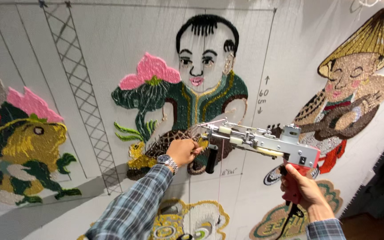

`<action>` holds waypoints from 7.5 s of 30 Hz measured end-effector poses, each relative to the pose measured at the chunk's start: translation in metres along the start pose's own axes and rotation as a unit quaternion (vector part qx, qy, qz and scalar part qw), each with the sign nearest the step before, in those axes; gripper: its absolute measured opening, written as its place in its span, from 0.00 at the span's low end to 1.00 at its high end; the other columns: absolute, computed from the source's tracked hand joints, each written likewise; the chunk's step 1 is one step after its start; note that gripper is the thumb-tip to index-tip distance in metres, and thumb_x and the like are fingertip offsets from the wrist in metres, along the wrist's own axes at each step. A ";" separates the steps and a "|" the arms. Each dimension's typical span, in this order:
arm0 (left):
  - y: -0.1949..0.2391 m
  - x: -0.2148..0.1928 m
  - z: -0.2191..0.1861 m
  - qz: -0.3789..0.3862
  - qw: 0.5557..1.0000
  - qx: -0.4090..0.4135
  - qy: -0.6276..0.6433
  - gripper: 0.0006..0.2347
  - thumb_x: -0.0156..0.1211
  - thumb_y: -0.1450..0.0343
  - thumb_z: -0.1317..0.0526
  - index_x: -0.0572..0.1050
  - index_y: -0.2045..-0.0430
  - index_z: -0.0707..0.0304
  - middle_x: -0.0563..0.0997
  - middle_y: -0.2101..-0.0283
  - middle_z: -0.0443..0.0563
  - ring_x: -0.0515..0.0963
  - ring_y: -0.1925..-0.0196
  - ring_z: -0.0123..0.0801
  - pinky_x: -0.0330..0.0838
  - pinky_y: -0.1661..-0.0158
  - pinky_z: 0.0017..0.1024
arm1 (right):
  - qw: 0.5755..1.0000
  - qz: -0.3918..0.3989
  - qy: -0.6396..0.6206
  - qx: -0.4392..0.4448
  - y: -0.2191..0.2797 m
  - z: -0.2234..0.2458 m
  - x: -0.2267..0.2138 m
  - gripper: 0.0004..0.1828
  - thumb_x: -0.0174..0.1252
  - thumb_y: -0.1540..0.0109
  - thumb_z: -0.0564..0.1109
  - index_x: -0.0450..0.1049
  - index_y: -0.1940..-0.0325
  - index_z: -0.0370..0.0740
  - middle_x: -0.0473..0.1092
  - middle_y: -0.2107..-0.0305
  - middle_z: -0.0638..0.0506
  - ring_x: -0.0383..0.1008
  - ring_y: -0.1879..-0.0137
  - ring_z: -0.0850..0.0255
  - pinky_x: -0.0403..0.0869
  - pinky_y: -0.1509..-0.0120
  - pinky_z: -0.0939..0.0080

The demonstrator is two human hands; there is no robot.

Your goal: The person uses a handheld tufting gun to apply yarn onto a large canvas stretched on a frame, creating a colorful mural with cartoon figures and a lion dance mask. They guide the tool across different sections, occasionally pausing to adjust the yarn or reposition the canvas.

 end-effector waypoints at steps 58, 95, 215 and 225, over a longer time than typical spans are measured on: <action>-0.094 -0.163 0.025 -0.332 0.933 0.139 -0.023 0.09 0.64 0.29 0.61 0.73 0.63 0.68 0.78 0.66 0.56 0.81 0.68 0.38 0.80 0.65 0.30 | 0.991 0.010 -0.107 -0.079 -0.019 0.023 0.034 0.23 0.61 0.41 0.66 0.70 0.54 0.49 0.68 0.76 0.56 0.68 0.76 0.64 0.74 0.78 0.61; -0.126 -0.153 0.020 -0.321 0.945 0.022 -0.066 0.05 0.63 0.29 0.64 0.76 0.71 0.66 0.79 0.67 0.55 0.81 0.63 0.40 0.79 0.61 0.34 | 0.993 -0.016 -0.095 -0.061 -0.005 0.015 0.021 0.21 0.62 0.42 0.66 0.72 0.58 0.51 0.67 0.83 0.52 0.68 0.79 0.60 0.71 0.80 0.59; 0.197 0.033 -0.071 -0.255 0.621 -0.382 0.635 0.14 0.63 0.28 0.59 0.83 0.50 0.63 0.89 0.53 0.53 0.82 0.60 0.22 0.70 0.57 0.21 | 0.951 -0.100 0.282 -0.080 0.150 -0.005 0.173 0.34 0.68 0.47 0.65 0.69 0.62 0.30 0.65 0.86 0.51 0.66 0.86 0.62 0.67 0.82 0.61; 0.205 0.066 -0.073 -0.208 0.620 -0.428 0.624 0.18 0.63 0.29 0.54 0.81 0.45 0.54 0.90 0.55 0.51 0.68 0.73 0.28 0.62 0.70 0.28 | 0.953 -0.098 0.278 -0.075 0.159 -0.006 0.169 0.32 0.66 0.46 0.66 0.72 0.63 0.32 0.63 0.86 0.53 0.63 0.86 0.63 0.64 0.82 0.62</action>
Point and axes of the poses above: each hand's wrist, its own y-axis away from the middle knuckle, its own x-axis out of the palm, z = x × y, the point moved 3 cm from there along -y, towards the middle knuckle
